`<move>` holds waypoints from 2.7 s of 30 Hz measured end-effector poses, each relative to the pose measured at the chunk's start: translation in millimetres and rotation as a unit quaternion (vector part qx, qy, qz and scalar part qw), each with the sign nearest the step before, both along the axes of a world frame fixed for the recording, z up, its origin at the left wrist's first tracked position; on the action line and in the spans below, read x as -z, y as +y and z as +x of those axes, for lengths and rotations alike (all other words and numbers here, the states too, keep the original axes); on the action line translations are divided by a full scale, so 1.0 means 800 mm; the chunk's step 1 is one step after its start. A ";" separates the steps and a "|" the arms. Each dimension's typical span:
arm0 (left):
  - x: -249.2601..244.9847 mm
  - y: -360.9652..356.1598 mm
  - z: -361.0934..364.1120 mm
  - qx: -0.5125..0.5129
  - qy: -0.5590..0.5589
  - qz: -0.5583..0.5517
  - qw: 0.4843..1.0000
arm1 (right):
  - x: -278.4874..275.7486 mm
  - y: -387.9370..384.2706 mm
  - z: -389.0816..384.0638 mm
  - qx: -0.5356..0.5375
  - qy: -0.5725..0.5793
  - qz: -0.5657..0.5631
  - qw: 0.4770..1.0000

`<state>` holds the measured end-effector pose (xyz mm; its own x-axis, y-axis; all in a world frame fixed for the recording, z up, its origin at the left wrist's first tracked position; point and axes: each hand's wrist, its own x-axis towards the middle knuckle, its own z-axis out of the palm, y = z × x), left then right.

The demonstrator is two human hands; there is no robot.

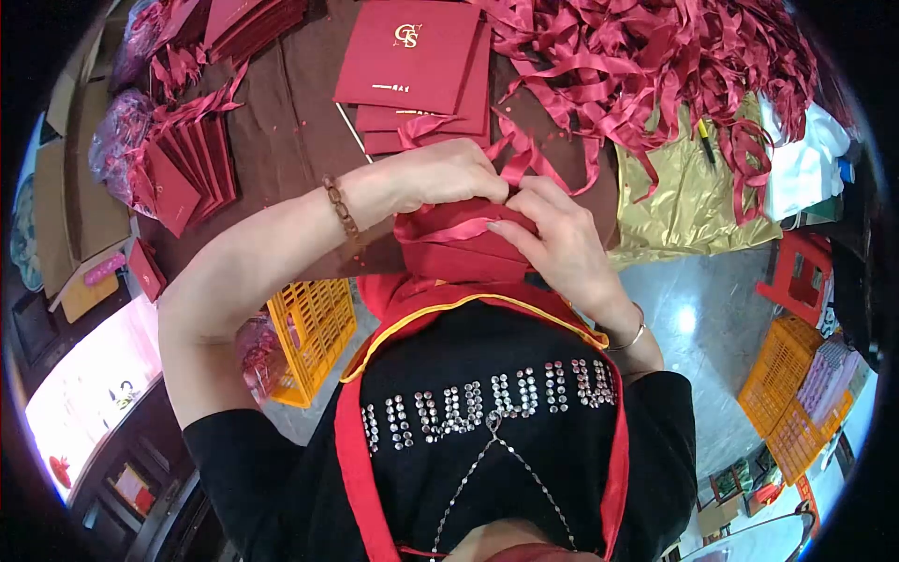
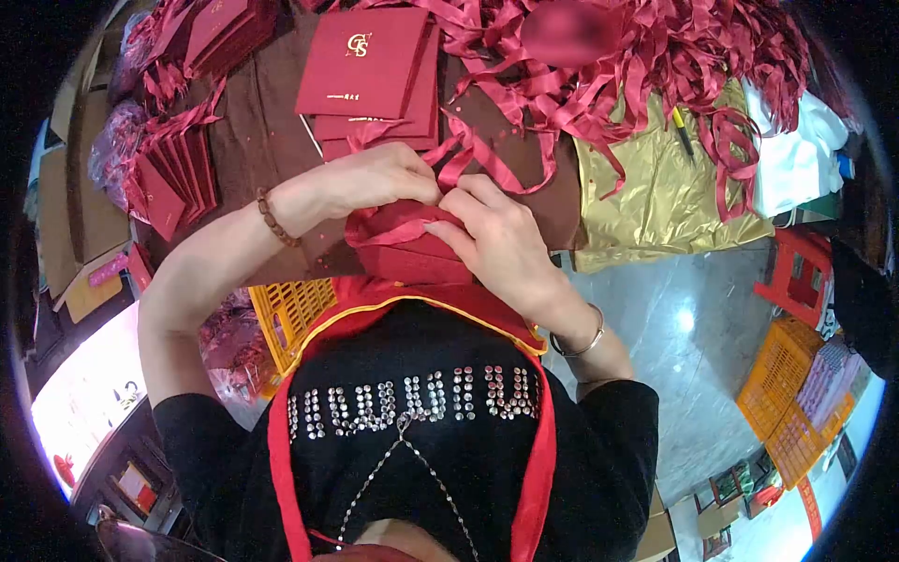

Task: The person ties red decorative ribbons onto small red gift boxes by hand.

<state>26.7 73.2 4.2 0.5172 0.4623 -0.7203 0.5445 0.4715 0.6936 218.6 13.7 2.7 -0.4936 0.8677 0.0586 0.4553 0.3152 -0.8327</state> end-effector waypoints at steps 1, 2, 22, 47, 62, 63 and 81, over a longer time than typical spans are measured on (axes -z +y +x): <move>-0.002 0.000 0.001 0.000 0.001 0.000 1.000 | 0.002 0.000 0.000 0.000 0.001 0.000 1.000; -0.005 0.000 0.001 -0.005 0.003 -0.005 1.000 | 0.004 0.000 0.001 0.004 0.002 0.003 1.000; -0.027 -0.012 0.025 0.036 0.173 0.344 0.922 | 0.000 0.020 0.030 -0.166 0.092 -0.155 0.970; -0.030 -0.047 -0.077 -0.352 -0.116 0.358 0.857 | 0.000 0.019 0.034 -0.086 0.147 -0.206 0.964; 0.000 -0.128 -0.101 -0.426 -0.173 0.150 0.875 | 0.023 0.039 -0.050 0.097 0.321 -0.355 0.873; 0.002 -0.128 -0.102 -0.429 -0.175 0.151 0.873 | 0.023 0.040 -0.054 0.107 0.305 -0.335 0.885; -0.135 -0.158 -0.334 -0.508 0.291 0.643 0.493 | 0.047 0.049 -0.067 0.008 0.282 -0.372 0.884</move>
